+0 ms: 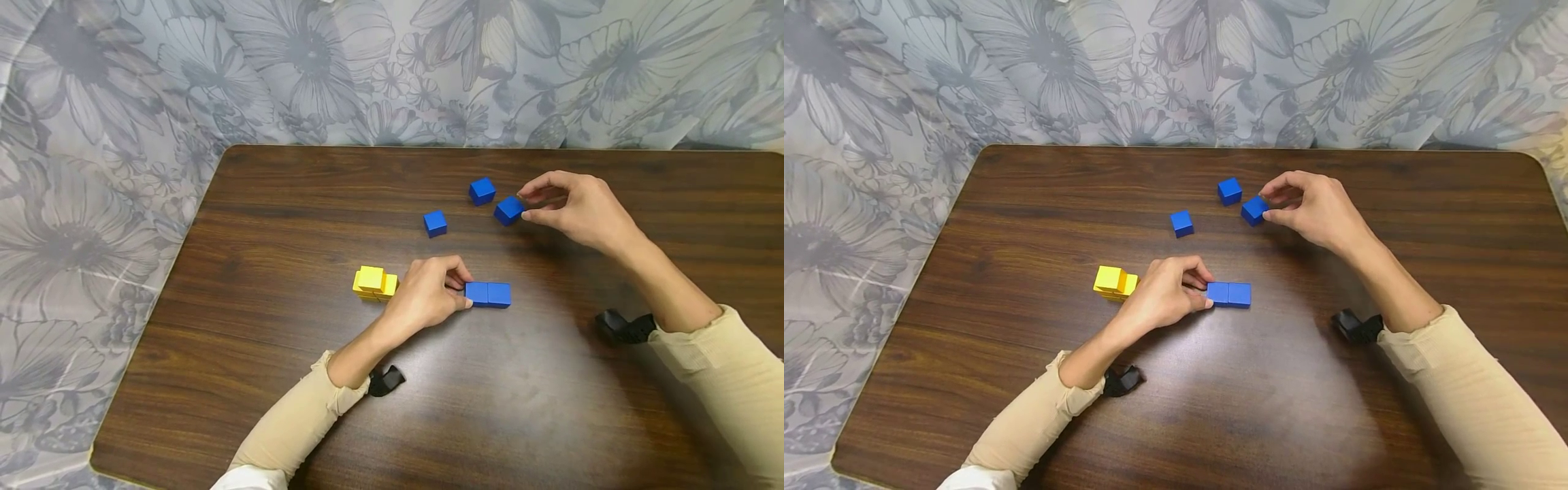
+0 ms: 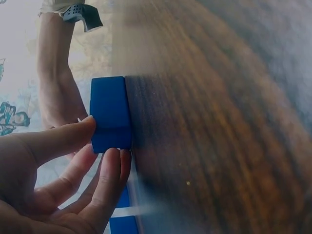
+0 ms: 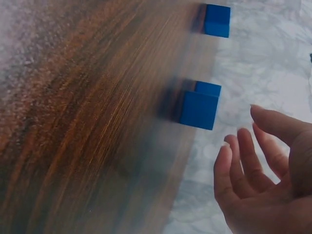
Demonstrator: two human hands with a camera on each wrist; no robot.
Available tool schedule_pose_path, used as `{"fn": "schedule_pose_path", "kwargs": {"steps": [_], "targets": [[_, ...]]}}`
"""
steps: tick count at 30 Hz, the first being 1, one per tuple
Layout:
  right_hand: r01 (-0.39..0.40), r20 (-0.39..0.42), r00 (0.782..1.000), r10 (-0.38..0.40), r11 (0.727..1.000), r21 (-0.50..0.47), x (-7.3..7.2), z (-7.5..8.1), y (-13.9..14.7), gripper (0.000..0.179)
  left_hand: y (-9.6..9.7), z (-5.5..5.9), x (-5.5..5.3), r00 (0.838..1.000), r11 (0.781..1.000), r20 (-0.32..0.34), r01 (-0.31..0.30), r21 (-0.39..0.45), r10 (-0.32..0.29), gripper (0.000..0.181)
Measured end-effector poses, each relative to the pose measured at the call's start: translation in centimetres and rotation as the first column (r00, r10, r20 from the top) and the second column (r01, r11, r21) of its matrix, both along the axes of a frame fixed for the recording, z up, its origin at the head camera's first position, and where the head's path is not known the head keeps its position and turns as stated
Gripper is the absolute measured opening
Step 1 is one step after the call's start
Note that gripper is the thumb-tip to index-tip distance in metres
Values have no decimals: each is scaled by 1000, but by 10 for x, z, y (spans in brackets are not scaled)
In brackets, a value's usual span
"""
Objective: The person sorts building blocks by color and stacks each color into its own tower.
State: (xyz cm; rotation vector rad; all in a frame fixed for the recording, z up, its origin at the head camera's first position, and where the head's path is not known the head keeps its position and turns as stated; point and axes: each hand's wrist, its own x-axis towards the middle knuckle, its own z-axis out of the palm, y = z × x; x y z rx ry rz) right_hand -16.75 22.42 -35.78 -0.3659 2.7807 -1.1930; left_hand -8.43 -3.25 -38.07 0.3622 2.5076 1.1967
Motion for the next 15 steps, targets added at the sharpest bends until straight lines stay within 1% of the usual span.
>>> {"fn": "schedule_pose_path", "kwargs": {"steps": [5, 12, 15], "targets": [[-4, 16, 1000, 4, 1000, 5, -3, -3, 1, 33, 0, -1, 1, 1000, 1000, -6, 6, -2, -6, 23], [-35, 58, 998, 30, 996, 87, -10, -6, 3, 43, 0, 0, 0, 1000, 1000, -6, 6, -7, -6, 23], [-39, 78, 996, 30, 994, 107, -12, -8, 4, 47, 0, 0, -1, 1000, 1000, -3, 7, -9, -7, 23]]}}
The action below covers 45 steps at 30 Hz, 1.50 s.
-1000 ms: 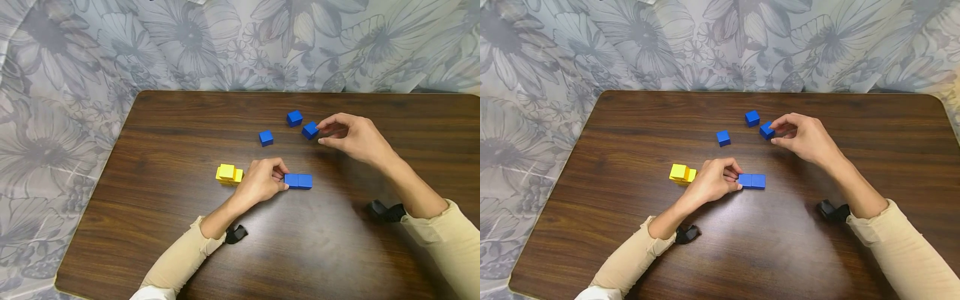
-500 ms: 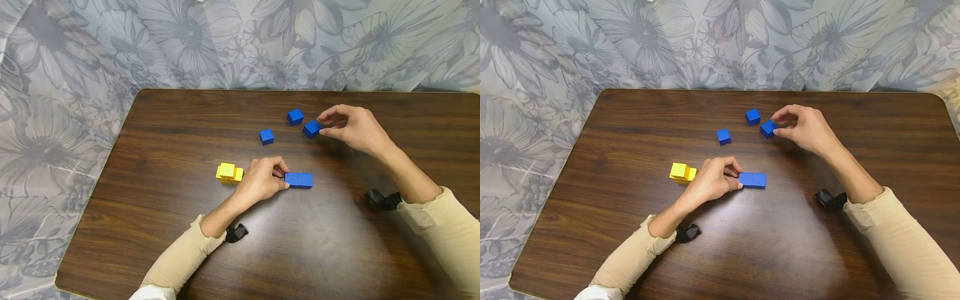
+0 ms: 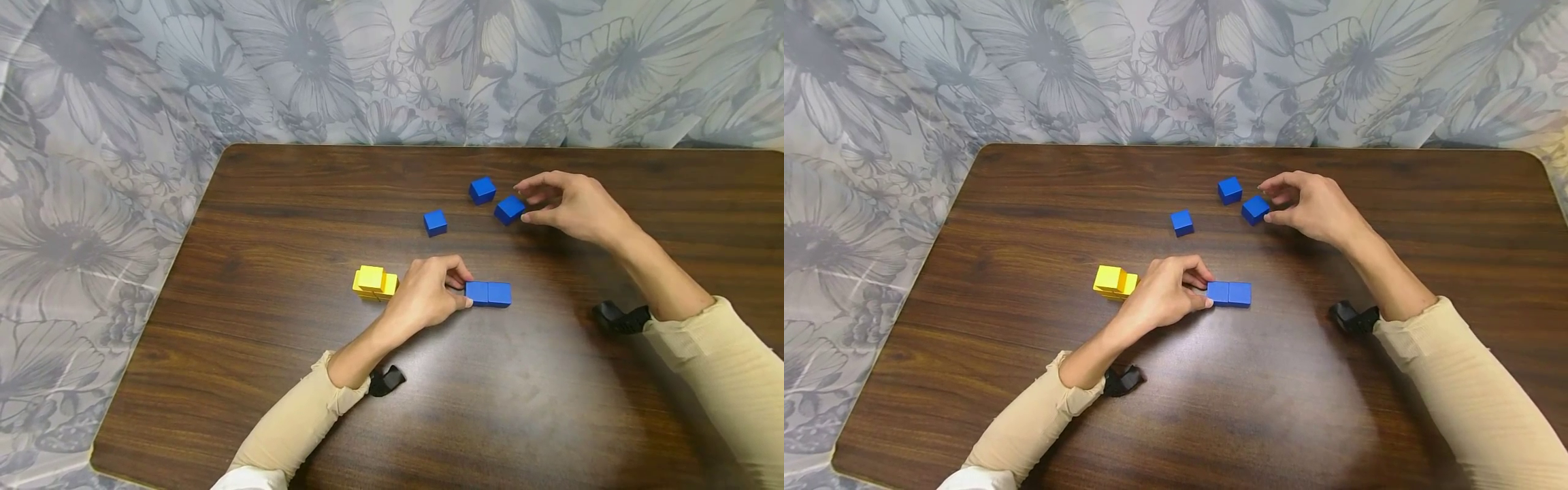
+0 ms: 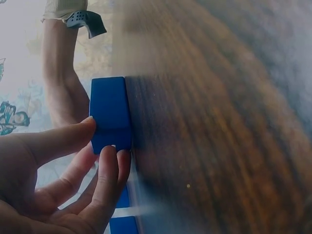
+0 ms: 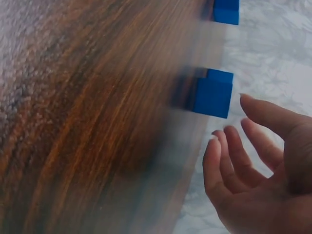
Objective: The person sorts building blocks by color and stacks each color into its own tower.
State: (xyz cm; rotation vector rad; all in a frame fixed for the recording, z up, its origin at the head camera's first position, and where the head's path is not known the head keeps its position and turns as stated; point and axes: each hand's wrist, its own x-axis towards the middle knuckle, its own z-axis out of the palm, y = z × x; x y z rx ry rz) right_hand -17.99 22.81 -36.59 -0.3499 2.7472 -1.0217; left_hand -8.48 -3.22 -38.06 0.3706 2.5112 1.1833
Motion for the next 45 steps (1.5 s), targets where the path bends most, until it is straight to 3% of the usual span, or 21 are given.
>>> {"fn": "schedule_pose_path", "kwargs": {"steps": [7, 15, 24, 45], "targets": [[-8, 30, 1000, 8, 1000, -15, -7, -5, -1, 51, 0, 1, 0, 1000, 1000, -11, -1, -9, 1, 24], [-68, 79, 995, 67, 998, 6, -10, -12, -5, 54, 0, 1, 0, 1000, 1000, -5, -1, -5, 1, 24], [-42, 45, 998, 41, 999, 12, -9, -14, -6, 40, -1, 1, -1, 1000, 1000, -4, -1, 2, 1, 25], [11, 0, 1000, -11, 1000, -13, -2, -12, -1, 36, 2, 2, 1, 1000, 1000, 8, -13, -9, 13, 24]]}}
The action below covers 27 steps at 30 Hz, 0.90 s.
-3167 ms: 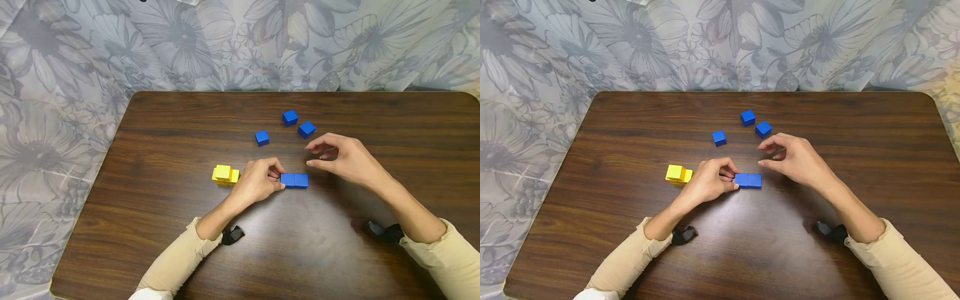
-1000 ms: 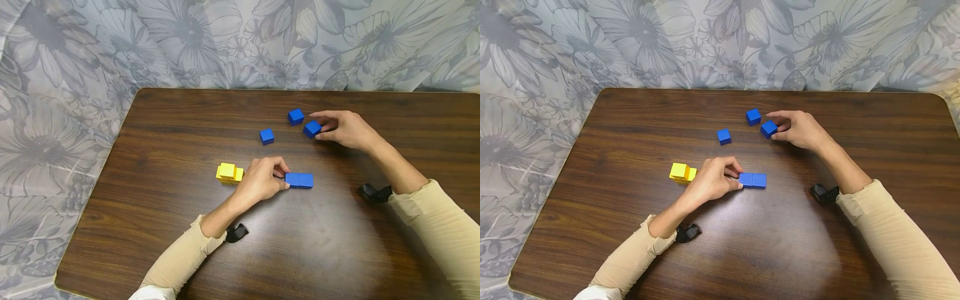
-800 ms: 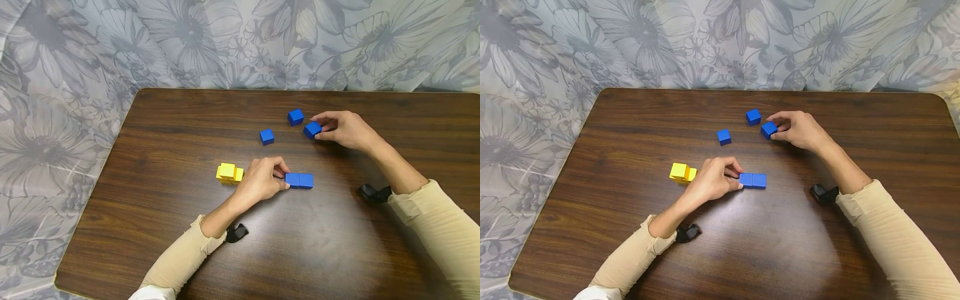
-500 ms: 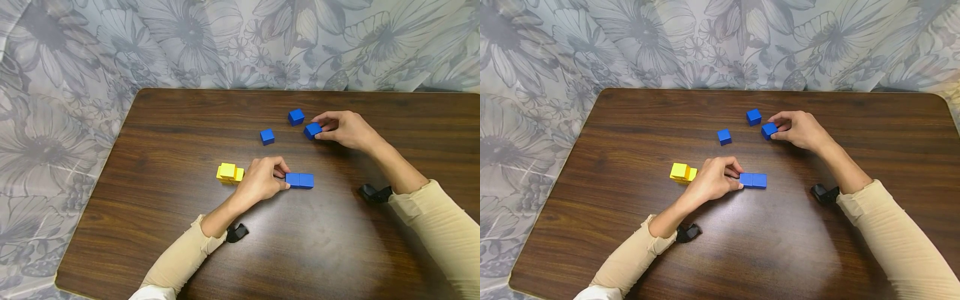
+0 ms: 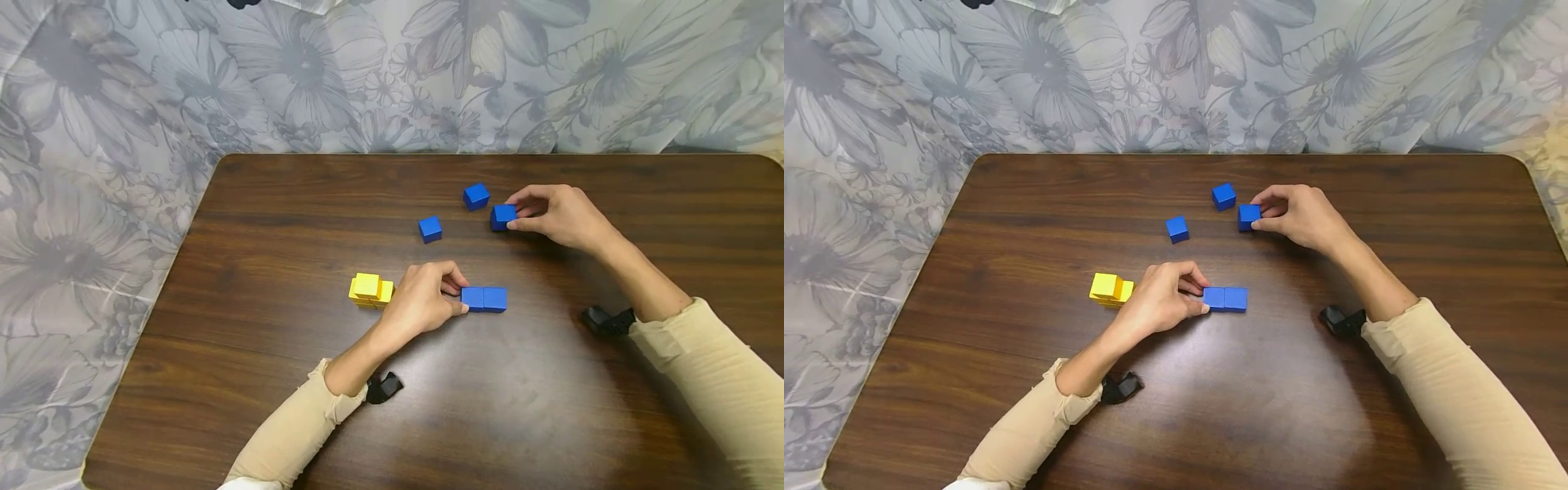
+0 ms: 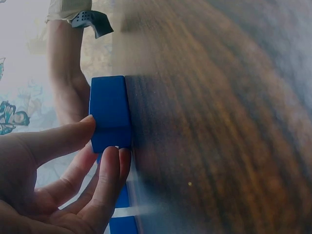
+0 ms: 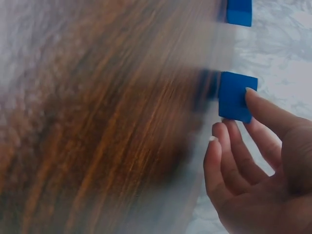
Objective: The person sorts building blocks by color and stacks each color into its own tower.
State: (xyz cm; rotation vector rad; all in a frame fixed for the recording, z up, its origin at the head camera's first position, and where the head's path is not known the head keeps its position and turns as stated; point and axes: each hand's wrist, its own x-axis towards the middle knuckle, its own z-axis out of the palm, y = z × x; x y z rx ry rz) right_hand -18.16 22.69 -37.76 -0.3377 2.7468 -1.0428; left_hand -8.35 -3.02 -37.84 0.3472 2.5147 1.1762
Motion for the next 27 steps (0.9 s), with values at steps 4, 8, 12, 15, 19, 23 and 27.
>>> {"fn": "schedule_pose_path", "kwargs": {"steps": [4, 8, 12, 15, 19, 23, 27], "targets": [[15, -30, 999, -15, 1000, -8, 6, 3, -2, 37, -1, 0, 1, 1000, 1000, -1, 3, -1, -3, 24], [20, -56, 998, -22, 999, -36, 11, 7, -5, 37, -2, -1, 1, 1000, 1000, -4, 3, -5, -3, 24], [28, -72, 997, -34, 997, -71, 18, 12, -7, 38, -2, -1, 0, 1000, 1000, -4, -2, -2, 2, 24], [28, -88, 995, -36, 995, -92, 24, 16, -7, 37, -2, -1, -1, 1000, 1000, -4, -2, -2, 2, 24], [25, -99, 994, -37, 993, -116, 32, 20, -8, 36, -2, -1, -1, 1000, 1000, -5, -1, -4, 1, 24], [24, -94, 995, -38, 990, -140, 40, 21, -9, 35, -2, -1, -1, 1000, 1000, -8, 3, 0, -3, 24], [4, -101, 995, -20, 988, -156, 46, 22, -13, 33, -2, -1, -1, 1000, 1000, -4, -1, 8, 1, 24]]}}
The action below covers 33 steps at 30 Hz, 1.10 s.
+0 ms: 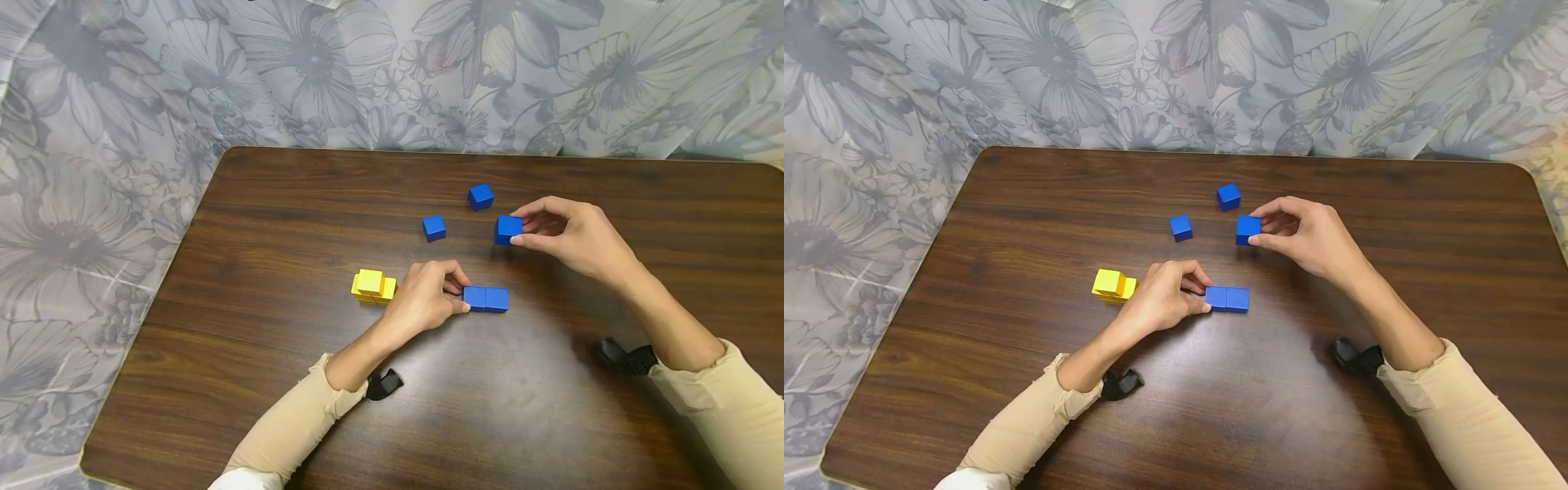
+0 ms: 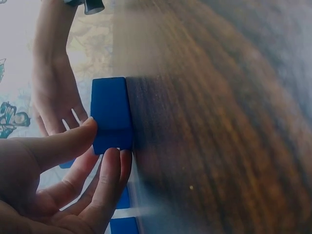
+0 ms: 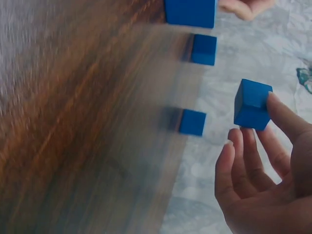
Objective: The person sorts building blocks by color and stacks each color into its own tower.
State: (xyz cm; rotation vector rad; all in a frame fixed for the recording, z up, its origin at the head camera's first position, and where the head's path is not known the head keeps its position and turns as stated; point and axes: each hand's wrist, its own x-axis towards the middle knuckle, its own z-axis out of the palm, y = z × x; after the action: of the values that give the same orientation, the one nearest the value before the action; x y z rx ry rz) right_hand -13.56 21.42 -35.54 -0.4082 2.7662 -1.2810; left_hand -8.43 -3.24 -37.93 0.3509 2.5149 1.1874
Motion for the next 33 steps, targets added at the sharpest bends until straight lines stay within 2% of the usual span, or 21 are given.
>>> {"fn": "schedule_pose_path", "kwargs": {"steps": [7, 25, 33], "targets": [[-17, -24, 1000, 17, 1000, -20, 11, 3, -7, 30, 0, 0, 1, 1000, 1000, -11, -2, 1, 2, 24], [-92, -7, 996, 92, 995, -47, 33, -1, -15, 31, 2, 0, 1, 1000, 1000, -20, 2, -24, -2, 23], [-143, -18, 990, 143, 988, -56, 39, -4, -19, 30, 1, 1, -1, 1000, 1000, 8, 2, -29, -2, 25]]}}
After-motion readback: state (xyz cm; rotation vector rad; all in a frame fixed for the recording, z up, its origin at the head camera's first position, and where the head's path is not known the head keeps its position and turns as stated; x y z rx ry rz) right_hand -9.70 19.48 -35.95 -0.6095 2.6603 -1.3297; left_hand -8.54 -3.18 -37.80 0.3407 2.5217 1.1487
